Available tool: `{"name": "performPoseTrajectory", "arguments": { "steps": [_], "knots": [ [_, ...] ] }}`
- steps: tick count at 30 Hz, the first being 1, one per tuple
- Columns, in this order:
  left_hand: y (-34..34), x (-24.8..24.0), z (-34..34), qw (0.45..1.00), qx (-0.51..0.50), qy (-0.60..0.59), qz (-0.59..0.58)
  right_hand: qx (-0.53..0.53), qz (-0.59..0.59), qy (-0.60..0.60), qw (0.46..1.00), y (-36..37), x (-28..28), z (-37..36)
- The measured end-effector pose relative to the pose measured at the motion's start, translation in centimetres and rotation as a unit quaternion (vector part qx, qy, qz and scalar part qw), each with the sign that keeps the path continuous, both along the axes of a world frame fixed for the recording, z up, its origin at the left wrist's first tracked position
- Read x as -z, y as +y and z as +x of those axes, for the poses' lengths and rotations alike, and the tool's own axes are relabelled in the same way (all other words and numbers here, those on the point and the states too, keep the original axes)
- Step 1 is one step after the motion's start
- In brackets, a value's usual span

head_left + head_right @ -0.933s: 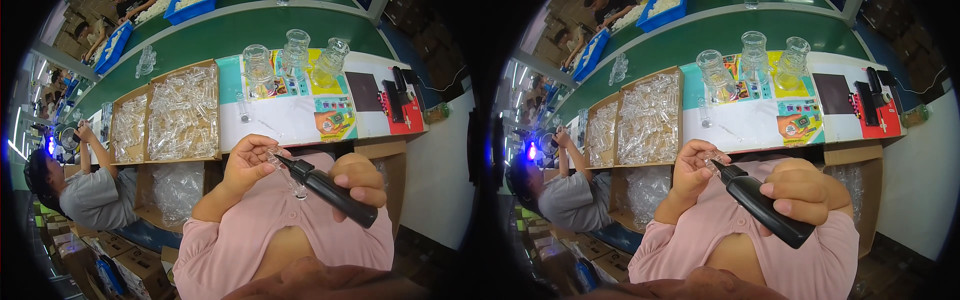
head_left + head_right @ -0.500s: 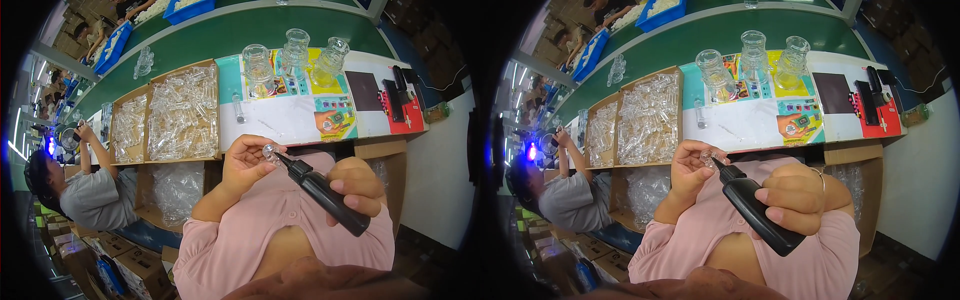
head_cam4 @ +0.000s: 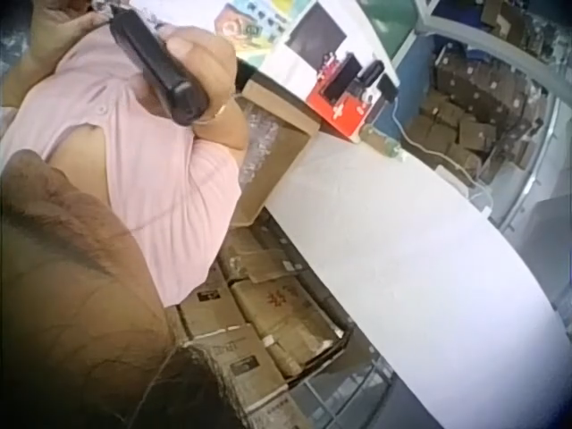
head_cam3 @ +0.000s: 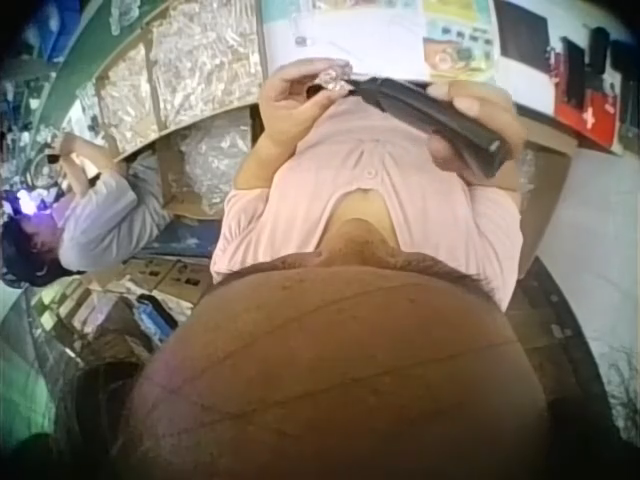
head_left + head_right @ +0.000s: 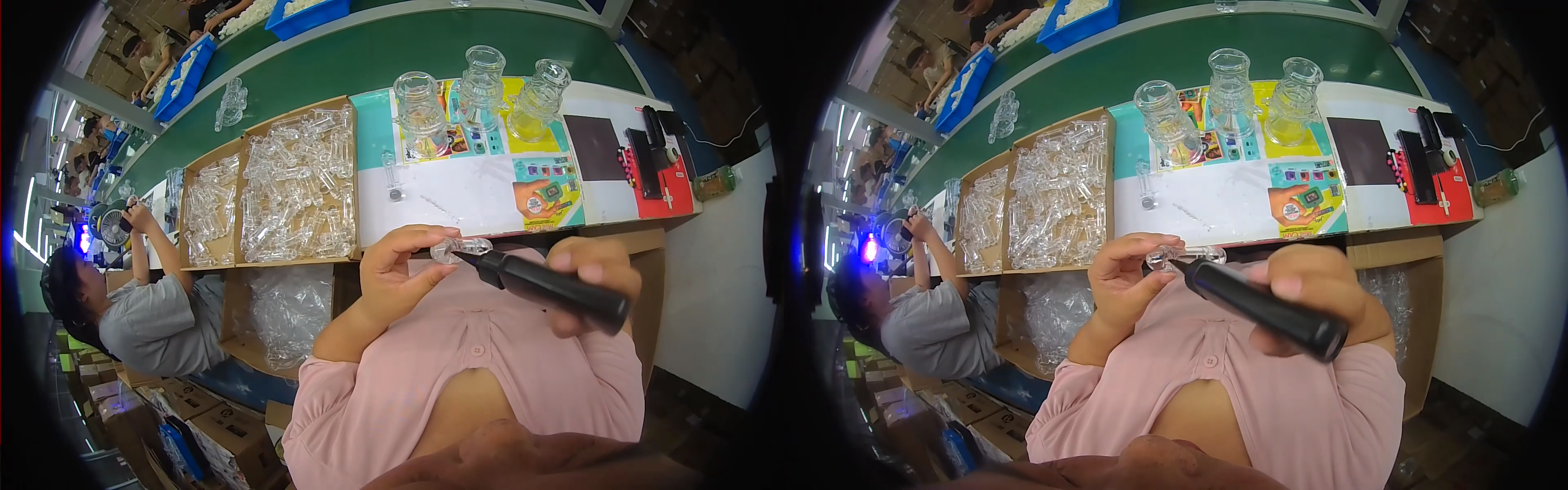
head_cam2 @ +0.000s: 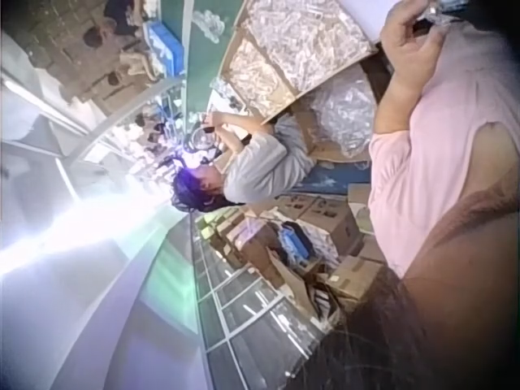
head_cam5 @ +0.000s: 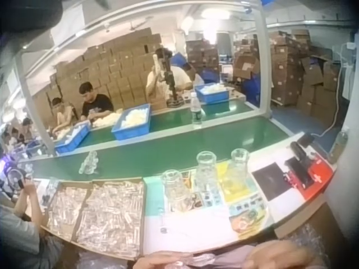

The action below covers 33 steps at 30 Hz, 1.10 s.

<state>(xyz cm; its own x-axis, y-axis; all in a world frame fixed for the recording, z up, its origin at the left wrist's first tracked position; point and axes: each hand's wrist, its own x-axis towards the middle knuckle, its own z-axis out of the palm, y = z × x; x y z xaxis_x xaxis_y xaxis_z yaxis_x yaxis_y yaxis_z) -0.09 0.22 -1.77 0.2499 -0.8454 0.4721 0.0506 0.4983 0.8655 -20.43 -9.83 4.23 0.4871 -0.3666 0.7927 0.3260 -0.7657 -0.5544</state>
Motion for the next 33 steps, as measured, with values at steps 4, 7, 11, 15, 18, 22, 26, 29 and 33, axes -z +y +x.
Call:
{"name": "performPoseTrajectory", "arguments": {
  "steps": [4,7,11,15,18,22,26,29,33],
  "knots": [
    [-0.1,0.0,-0.2,0.999,-0.014,-0.037,-0.005,0.024,0.121,-0.074,0.990,-1.0,0.9,1.0],
    [-0.3,0.0,-0.7,1.000,-0.014,-0.011,0.004,0.063,0.223,-0.159,0.959,-2.0,1.2,2.9],
    [-1.1,0.2,-0.9,0.997,0.016,0.052,0.046,0.029,0.507,-0.276,0.816,-3.5,1.7,4.4],
    [-1.8,0.3,-1.2,0.971,0.060,0.192,0.126,-0.108,0.632,-0.293,0.709,-6.0,5.9,1.9],
    [-3.1,1.3,-1.3,0.946,0.094,0.268,0.160,-0.242,0.687,-0.383,0.568,-8.7,9.9,-0.8],
    [-4.3,2.8,-1.4,0.886,0.129,0.395,0.209,-0.145,0.646,-0.389,0.640,-10.3,9.7,-2.4],
    [-5.3,3.9,-1.7,0.847,0.148,0.451,0.239,0.153,0.411,-0.175,0.881,-15.3,11.6,-5.1],
    [-6.3,4.5,-2.1,0.843,0.143,0.445,0.266,0.296,0.293,-0.083,0.906,-19.3,12.9,-6.6],
    [-7.0,4.7,-2.3,0.849,0.116,0.431,0.284,0.418,0.185,0.030,0.889,-22.0,15.0,-7.7]
  ]
}}
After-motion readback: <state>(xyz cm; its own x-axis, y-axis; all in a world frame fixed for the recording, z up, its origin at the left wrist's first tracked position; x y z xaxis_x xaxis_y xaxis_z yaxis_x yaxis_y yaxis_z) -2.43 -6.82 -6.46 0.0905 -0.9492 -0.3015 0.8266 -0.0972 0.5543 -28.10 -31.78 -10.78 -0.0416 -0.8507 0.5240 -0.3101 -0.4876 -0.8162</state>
